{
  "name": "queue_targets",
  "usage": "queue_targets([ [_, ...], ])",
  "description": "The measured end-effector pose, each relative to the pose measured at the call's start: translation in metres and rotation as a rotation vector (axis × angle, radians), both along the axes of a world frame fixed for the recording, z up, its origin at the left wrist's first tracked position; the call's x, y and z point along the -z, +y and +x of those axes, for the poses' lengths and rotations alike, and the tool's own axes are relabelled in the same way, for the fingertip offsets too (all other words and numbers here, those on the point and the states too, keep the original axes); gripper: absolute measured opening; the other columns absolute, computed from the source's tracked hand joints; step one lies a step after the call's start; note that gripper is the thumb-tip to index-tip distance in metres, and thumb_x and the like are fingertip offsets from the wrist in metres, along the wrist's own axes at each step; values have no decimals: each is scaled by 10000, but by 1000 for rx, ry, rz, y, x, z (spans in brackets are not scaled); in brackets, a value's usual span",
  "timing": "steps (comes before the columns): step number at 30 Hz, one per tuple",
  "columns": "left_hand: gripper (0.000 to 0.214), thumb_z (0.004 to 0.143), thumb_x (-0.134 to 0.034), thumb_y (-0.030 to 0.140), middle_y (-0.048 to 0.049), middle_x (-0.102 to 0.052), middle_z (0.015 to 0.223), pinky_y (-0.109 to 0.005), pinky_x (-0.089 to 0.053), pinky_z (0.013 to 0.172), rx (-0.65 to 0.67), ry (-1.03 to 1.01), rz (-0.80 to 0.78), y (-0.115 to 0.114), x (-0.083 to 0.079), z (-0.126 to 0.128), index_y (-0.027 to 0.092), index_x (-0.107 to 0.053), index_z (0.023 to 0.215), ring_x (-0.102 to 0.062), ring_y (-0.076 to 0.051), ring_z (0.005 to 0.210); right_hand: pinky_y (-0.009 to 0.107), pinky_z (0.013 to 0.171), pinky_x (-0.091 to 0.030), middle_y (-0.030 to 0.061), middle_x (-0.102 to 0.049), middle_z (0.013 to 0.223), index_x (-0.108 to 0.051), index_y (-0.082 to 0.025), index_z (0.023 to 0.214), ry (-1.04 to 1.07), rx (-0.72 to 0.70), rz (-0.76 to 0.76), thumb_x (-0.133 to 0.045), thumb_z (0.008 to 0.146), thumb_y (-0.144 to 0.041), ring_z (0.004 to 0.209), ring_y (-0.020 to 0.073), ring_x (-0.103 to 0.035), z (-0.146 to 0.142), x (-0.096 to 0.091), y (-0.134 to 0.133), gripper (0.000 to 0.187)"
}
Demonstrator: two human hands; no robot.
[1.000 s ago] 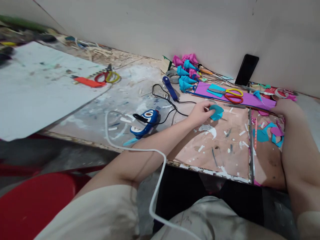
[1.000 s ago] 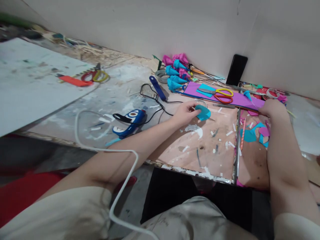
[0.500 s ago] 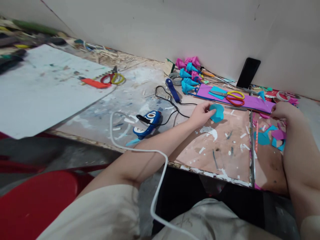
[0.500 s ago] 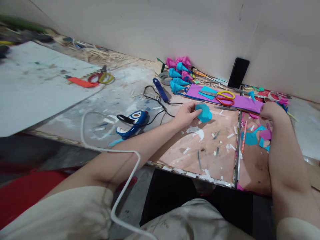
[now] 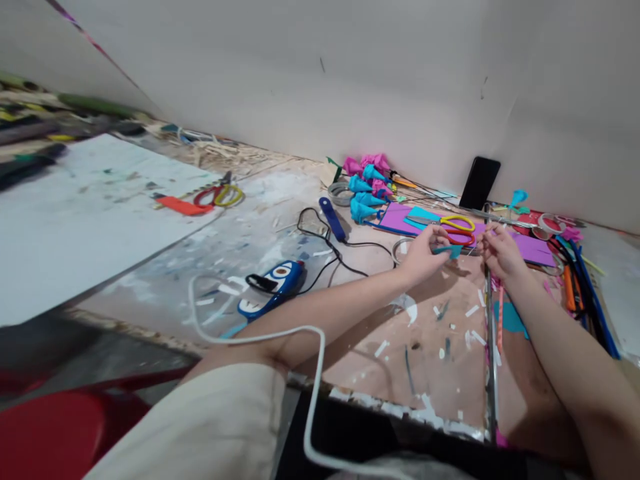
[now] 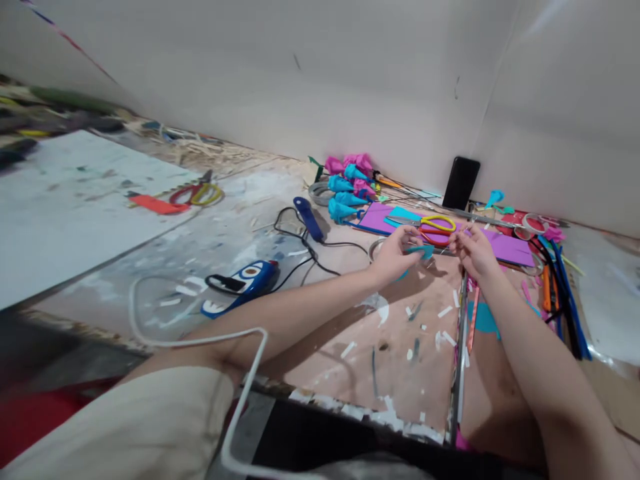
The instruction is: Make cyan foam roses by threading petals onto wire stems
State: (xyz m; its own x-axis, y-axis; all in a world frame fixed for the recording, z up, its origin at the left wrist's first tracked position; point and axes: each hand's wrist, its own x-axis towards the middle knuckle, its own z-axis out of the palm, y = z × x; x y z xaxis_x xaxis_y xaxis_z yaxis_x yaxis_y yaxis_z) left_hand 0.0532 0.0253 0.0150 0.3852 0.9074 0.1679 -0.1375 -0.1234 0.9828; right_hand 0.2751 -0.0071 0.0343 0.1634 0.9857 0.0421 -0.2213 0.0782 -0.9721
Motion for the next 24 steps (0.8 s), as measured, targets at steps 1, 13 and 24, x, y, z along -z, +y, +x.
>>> queue_targets([
  [1, 343, 761, -750, 110, 37, -686, 872, -243, -534, 830, -38, -9, -14, 2, 1, 3, 206, -591, 1050, -685, -122, 832, 207, 583, -551, -50, -719, 729, -593, -275, 885, 24, -9, -3, -1077, 570, -484, 599, 102, -652, -3, 5, -1, 615],
  [13, 235, 848, -725, 343, 18, -697, 847, -265, -515, 752, 3, 58, -39, -7, 12, -13, 200, -683, 1030, -617, -142, 757, 108, 562, -593, -54, -748, 812, -643, -251, 789, 211, 59, -62, -1132, 528, -393, 658, 70, -728, -15, 25, -8, 572],
  [24, 255, 768, -785, 321, 17, -700, 872, -253, -509, 773, -10, -54, -59, -3, 16, -7, 192, -675, 959, -635, -128, 794, 194, 614, -642, -10, -835, 787, -691, -230, 787, 186, 251, -7, -1142, 508, -396, 610, 108, -757, -63, 21, -24, 556],
])
